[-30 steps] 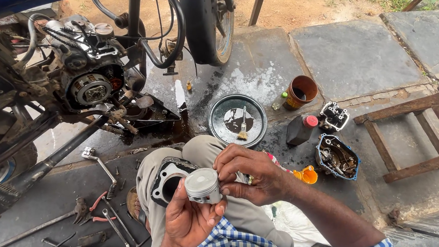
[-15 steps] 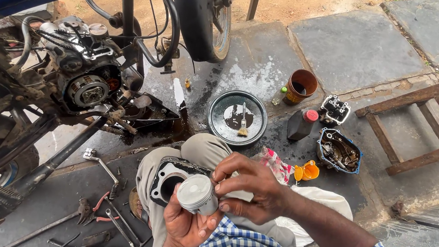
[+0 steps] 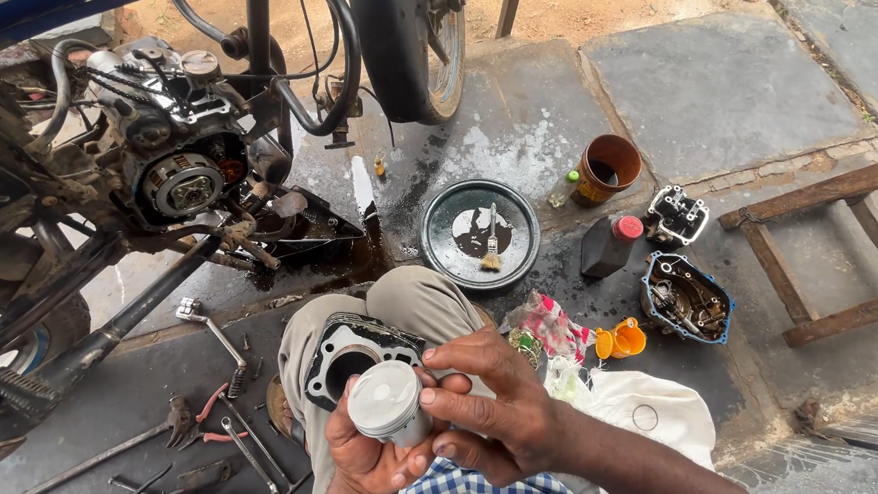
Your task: The person is inspecting and adjusting piston rings on a motorcycle engine piston during a repair task.
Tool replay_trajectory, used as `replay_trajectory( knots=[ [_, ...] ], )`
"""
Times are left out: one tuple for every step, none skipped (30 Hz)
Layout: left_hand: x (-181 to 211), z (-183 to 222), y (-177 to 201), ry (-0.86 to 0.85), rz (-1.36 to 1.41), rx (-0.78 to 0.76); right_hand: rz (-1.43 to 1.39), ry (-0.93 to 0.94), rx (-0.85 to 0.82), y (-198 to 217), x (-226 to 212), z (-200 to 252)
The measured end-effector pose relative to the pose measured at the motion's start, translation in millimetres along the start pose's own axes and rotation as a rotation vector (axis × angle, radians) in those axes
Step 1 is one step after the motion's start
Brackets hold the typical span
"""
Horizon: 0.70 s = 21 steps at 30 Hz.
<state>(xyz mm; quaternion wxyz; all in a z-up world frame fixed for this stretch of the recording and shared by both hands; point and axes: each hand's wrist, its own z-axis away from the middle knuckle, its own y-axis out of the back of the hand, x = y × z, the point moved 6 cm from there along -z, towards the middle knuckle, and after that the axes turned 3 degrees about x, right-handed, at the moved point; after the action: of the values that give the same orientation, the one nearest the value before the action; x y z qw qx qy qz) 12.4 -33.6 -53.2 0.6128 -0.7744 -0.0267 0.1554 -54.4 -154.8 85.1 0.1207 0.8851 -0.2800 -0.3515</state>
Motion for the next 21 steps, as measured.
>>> replay_trajectory(
  knots=[
    [0,2,0,0.005,-0.012,-0.016,0.047,0.018,-0.008,-2,-3,2],
    [-1,1,-2,0.004,-0.012,-0.014,0.045,0.017,-0.008,-1,-4,2],
    [-1,0,-7,-0.007,-0.030,-0.054,-0.005,-0.006,-0.013,-1,-4,1],
    [-2,0,-12,-0.019,-0.048,-0.094,-0.055,-0.030,-0.017,0,-4,1],
    [-3,-3,-15,-0.019,-0.050,-0.094,-0.056,-0.029,-0.016,-1,-6,2],
    [-4,-5,-18,-0.019,-0.057,-0.107,-0.111,-0.157,0.039,2,0,4],
    [-6,-6,-21,-0.021,-0.064,-0.118,-0.168,-0.286,0.093,3,5,7],
    [-6,-5,-20,-0.022,-0.065,-0.117,-0.170,-0.286,0.093,5,5,1],
    [-7,-6,-17,-0.004,-0.062,-0.077,-0.183,-0.301,0.052,5,6,-6],
    [-8,-6,-15,0.015,-0.059,-0.036,-0.196,-0.316,0.010,5,7,-13],
    [-8,-7,-14,0.017,-0.060,-0.037,-0.194,-0.315,0.012,7,12,-14],
    [-9,-8,-14,0.033,-0.068,-0.047,-0.331,-0.384,-0.081,2,19,-13],
    [-10,-10,-14,0.046,-0.076,-0.060,-0.467,-0.451,-0.177,-4,26,-11],
    [-10,-11,-16,0.047,-0.076,-0.062,-0.465,-0.450,-0.178,-2,30,-11],
    [-9,-12,-17,0.040,-0.088,-0.059,-0.469,-0.419,-0.199,-1,32,-11],
    [-9,-13,-18,0.034,-0.099,-0.057,-0.472,-0.388,-0.219,0,34,-12],
    [-7,-12,-18,0.028,-0.101,-0.061,-0.474,-0.385,-0.225,0,37,-11],
    [-7,-12,-15,0.047,-0.106,-0.004,-0.480,-0.391,-0.225,0,39,-9],
    [-6,-12,-12,0.066,-0.110,0.052,-0.485,-0.397,-0.225,0,42,-9],
    [-6,-14,-16,0.061,-0.113,0.046,-0.485,-0.392,-0.232,-2,41,-8],
    [-5,-16,-16,0.034,-0.131,0.114,-0.687,-0.624,-0.176,-5,49,-2]
  ],
)
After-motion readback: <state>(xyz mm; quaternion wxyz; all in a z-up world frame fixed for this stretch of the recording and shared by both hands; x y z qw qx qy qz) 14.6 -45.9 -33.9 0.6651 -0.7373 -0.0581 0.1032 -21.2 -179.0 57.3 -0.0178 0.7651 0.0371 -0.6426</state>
